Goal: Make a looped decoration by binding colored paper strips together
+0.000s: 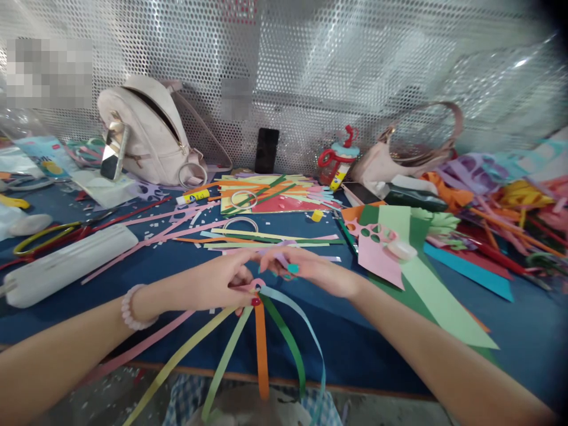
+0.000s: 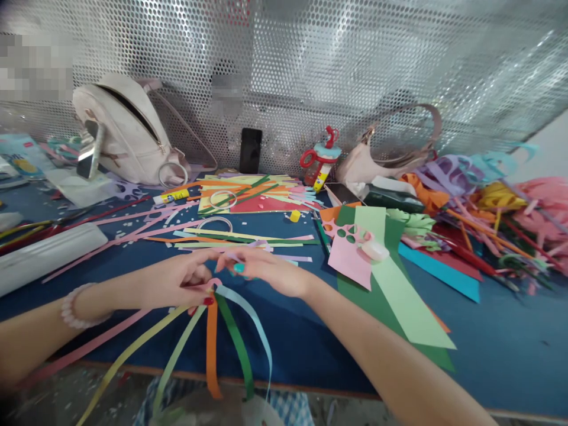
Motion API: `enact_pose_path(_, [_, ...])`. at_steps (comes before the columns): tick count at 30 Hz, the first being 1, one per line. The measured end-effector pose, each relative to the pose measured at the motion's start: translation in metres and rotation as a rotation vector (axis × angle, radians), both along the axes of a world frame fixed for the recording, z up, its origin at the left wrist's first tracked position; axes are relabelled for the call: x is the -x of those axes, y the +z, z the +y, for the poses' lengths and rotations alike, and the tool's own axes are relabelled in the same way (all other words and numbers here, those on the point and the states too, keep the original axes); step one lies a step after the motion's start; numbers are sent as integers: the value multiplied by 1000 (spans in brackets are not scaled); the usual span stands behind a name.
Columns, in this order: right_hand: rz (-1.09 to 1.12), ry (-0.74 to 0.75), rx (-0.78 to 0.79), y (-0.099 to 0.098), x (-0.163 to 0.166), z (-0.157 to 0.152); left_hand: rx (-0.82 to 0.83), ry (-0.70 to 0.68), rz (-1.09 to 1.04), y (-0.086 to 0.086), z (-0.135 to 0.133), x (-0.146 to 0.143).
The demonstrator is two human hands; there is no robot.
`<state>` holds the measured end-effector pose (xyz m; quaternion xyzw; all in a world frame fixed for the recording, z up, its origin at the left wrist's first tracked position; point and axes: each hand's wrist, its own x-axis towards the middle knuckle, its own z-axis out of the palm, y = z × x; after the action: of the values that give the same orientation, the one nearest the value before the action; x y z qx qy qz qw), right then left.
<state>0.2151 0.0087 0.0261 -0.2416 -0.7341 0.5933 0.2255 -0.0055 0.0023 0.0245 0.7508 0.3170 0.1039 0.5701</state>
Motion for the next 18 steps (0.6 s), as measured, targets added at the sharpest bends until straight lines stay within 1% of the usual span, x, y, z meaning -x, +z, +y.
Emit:
enact_pose_path(5, [-105,-35,-20,-1,1,0,-5,-15,17,-2,2,2])
enact_pose_path(7, [-144,-55,-75,-1,1,1,-2,-18,8,-2,2,2])
enact_pose_path(9, [-202,-61,-162,0,2,2,12,-26,6,-2,3,3])
enact_pose_path(12, [-251,-37,-249,-1,2,3,45,-24,16,0,2,3])
enact_pose_path(18, [-305,16,-275,-2,3,4,19,-18,22,3,1,3])
